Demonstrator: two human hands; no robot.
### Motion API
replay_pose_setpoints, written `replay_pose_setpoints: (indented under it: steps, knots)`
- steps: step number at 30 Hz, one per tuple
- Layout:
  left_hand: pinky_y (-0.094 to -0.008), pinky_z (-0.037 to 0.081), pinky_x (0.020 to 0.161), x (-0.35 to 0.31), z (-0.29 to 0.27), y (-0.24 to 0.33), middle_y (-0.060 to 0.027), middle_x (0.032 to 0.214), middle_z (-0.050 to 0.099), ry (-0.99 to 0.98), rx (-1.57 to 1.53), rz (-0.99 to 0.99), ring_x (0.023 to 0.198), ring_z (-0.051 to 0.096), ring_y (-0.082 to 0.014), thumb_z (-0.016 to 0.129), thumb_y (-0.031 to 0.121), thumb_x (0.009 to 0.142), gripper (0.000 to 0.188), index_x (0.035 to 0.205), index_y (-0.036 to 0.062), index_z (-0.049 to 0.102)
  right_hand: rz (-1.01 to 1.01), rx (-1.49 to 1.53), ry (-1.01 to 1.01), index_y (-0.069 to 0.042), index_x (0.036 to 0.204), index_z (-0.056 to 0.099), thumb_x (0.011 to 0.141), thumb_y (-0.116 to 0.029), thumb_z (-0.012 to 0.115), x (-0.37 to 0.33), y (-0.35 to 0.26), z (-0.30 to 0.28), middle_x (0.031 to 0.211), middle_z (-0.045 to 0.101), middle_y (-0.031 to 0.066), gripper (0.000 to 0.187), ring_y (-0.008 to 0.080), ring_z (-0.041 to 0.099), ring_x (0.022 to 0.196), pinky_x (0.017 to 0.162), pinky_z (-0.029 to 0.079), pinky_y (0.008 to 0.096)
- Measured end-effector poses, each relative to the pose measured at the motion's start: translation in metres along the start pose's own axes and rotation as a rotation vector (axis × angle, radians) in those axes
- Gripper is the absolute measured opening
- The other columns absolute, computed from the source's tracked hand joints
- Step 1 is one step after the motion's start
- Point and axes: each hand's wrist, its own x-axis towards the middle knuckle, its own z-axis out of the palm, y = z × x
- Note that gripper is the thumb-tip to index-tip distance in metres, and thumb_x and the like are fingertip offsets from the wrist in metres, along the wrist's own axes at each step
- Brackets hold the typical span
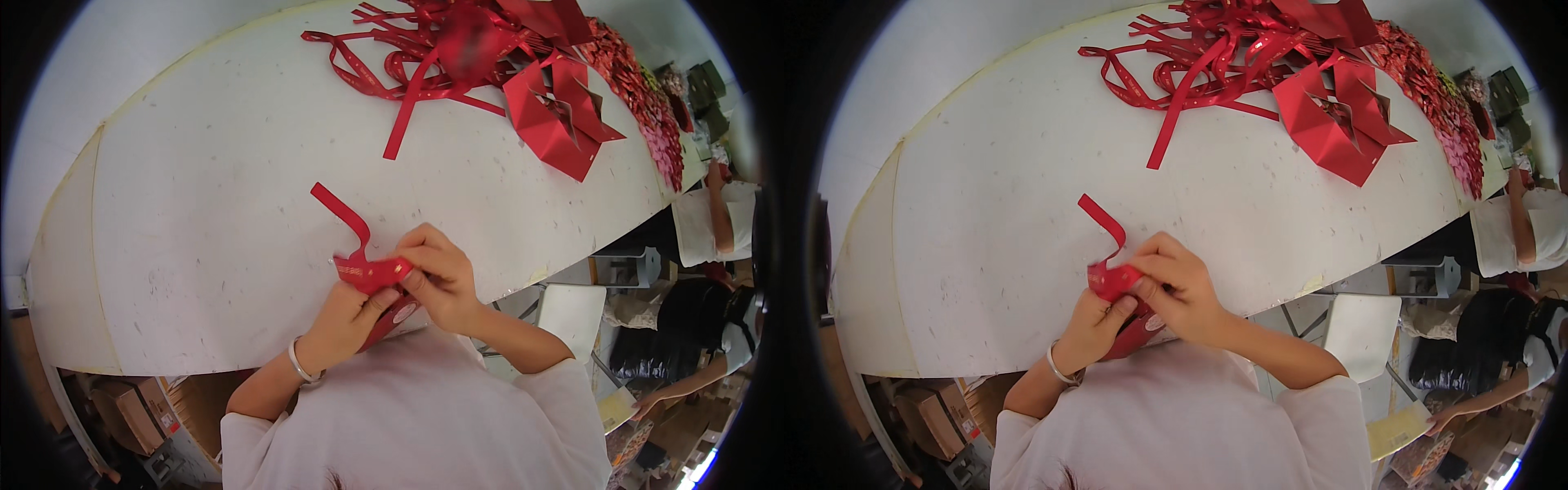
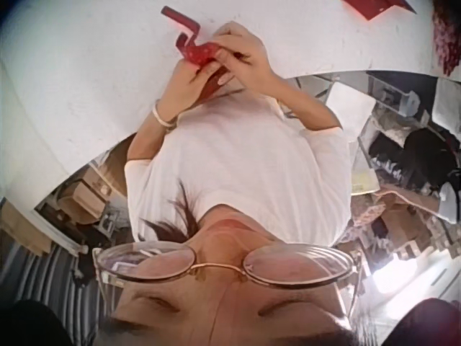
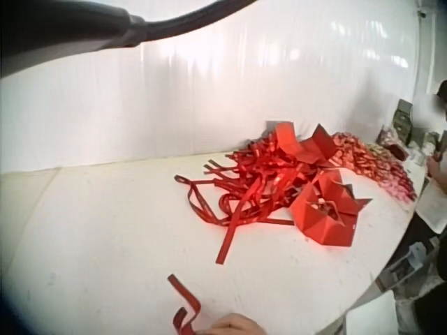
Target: The person assembles small red gift boxes by folding the paper, inserting a small item, and tying a red ribbon around the box. They then place the finished boxes into a cardboard box.
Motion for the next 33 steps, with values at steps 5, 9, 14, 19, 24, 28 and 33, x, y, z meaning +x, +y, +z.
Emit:
replay_pose_setpoints:
  steps: [5,9,14,19,24,28,33]
  knots:
    - [-0.0284,0.044,0.078,-0.008,0.008,-0.017,-0.0062,0.101,0.056,0.088,-0.122,0.095,0.088,0.055,-0.0162,0.041,0.016,0.098,0.024,0.11,0.0021,0.056,-0.126,0.099,0.117,0.002,0.101,0.063,0.093,-0.019,0.053,-0.003,0.006,0.011,0.105,0.051,0.0137,0.025,0.0215,0.054,0.09,0.077,0.046,0.0318]
    - [-0.0269,0.044,0.077,-0.008,0.021,-0.016,-0.0056,0.1,0.055,0.155,-0.278,0.089,0.085,0.055,-0.0133,0.038,0.017,0.099,0.026,0.108,0.0002,0.057,-0.105,0.302,0.18,0.001,0.1,0.063,0.095,-0.025,0.049,-0.013,0.018,0.015,0.115,0.048,0.0172,0.03,0.0273,0.054,0.105,0.088,0.046,0.0381]
    - [-0.0267,0.044,0.073,-0.01,0.037,-0.017,-0.0039,0.085,0.054,0.265,-0.184,0.2,0.078,0.052,-0.0116,0.038,0.02,0.1,0.027,0.097,0.0008,0.056,-0.262,0.419,0.322,0.001,0.098,0.05,0.098,-0.026,0.04,-0.019,0.033,0.026,0.12,0.044,0.0206,0.028,0.0269,0.05,0.107,0.094,0.043,0.0421]
    - [-0.0281,0.042,0.07,-0.008,0.033,-0.005,-0.0043,0.081,0.053,0.204,0.113,0.191,0.076,0.049,-0.013,0.037,0.013,0.098,0.023,0.098,-0.0005,0.056,-0.212,0.559,0.311,0.0,0.091,0.051,0.098,-0.022,0.04,-0.012,0.025,0.025,0.114,0.048,0.0181,0.025,0.0258,0.051,0.103,0.089,0.044,0.0409]
    - [-0.0387,0.043,0.083,-0.013,0.023,0.004,-0.0177,0.108,0.055,-0.097,0.484,0.262,0.099,0.054,-0.0308,0.047,0.009,0.091,0.025,0.113,-0.0025,0.051,-0.41,0.143,-0.095,0.001,0.091,0.056,0.085,-0.006,0.049,-0.004,-0.016,-0.011,0.102,0.055,0.0148,0.012,0.0299,0.05,0.093,0.089,0.039,0.0411]
    - [-0.0396,0.044,0.084,-0.02,0.003,-0.013,-0.0147,0.107,0.057,-0.161,0.747,0.464,0.101,0.055,-0.0316,0.054,0.017,0.087,0.029,0.113,0.0037,0.054,-0.757,-0.121,-0.36,0.002,0.083,0.058,0.076,-0.006,0.056,0.016,-0.031,-0.014,0.098,0.057,0.0144,0.01,0.0298,0.052,0.09,0.091,0.04,0.0416]
    - [-0.0377,0.045,0.084,0.013,0.009,0.0,-0.0154,0.107,0.057,-0.348,0.822,0.556,0.099,0.056,-0.0285,0.054,0.015,0.088,0.028,0.113,0.0009,0.052,-0.603,-0.425,-0.604,-0.001,0.096,0.058,0.084,-0.025,0.058,0.016,-0.016,-0.025,0.096,0.057,0.0139,0.027,0.0297,0.055,0.089,0.078,0.046,0.0408]
